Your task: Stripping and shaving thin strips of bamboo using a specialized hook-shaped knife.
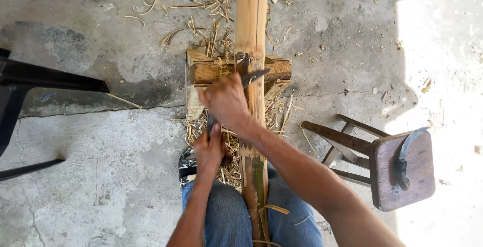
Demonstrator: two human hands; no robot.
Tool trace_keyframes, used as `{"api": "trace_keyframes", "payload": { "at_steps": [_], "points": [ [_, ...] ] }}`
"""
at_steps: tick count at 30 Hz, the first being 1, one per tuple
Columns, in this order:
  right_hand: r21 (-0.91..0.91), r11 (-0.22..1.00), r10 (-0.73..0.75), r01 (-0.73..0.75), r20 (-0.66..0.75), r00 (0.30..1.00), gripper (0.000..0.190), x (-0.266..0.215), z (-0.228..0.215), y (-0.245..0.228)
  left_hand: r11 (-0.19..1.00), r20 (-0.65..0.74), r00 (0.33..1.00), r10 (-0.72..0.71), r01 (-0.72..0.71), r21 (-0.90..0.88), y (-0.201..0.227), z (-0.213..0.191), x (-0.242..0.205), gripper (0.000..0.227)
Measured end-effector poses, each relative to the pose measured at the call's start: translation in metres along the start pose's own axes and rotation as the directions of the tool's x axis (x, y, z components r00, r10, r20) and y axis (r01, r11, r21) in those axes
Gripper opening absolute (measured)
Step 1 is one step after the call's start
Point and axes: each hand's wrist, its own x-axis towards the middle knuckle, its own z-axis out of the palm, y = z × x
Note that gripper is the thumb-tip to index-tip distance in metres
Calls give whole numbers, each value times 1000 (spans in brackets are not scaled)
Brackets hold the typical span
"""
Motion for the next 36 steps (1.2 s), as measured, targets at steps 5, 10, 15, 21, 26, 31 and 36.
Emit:
{"api": "trace_keyframes", "payload": {
  "at_steps": [5,10,15,21,26,31,36],
  "points": [
    [212,972,93,-102,51,994,60,6,-22,-25,974,19,993,-116,117,-192,16,-13,-22,37],
    [226,973,65,-42,-96,993,62,54,-29,15,988,-73,996,54,-64,-139,40,24,23,38],
    [276,960,45,53,-335,941,46,49,-43,18,937,-113,930,349,-349,24,43,37,26,35],
    [255,967,43,25,-258,965,48,46,-41,13,945,-131,937,323,-326,3,34,33,25,38],
    [238,969,-13,70,-233,972,47,34,-36,-9,994,-74,992,101,-103,-37,32,21,1,32],
    [-30,992,-126,124,-59,990,54,12,-30,-21,957,-135,991,17,-55,-285,15,2,-22,40],
    [45,998,-45,45,10,999,65,5,-37,-31,997,-88,994,-70,66,-45,12,-14,-36,42]
  ]
}}
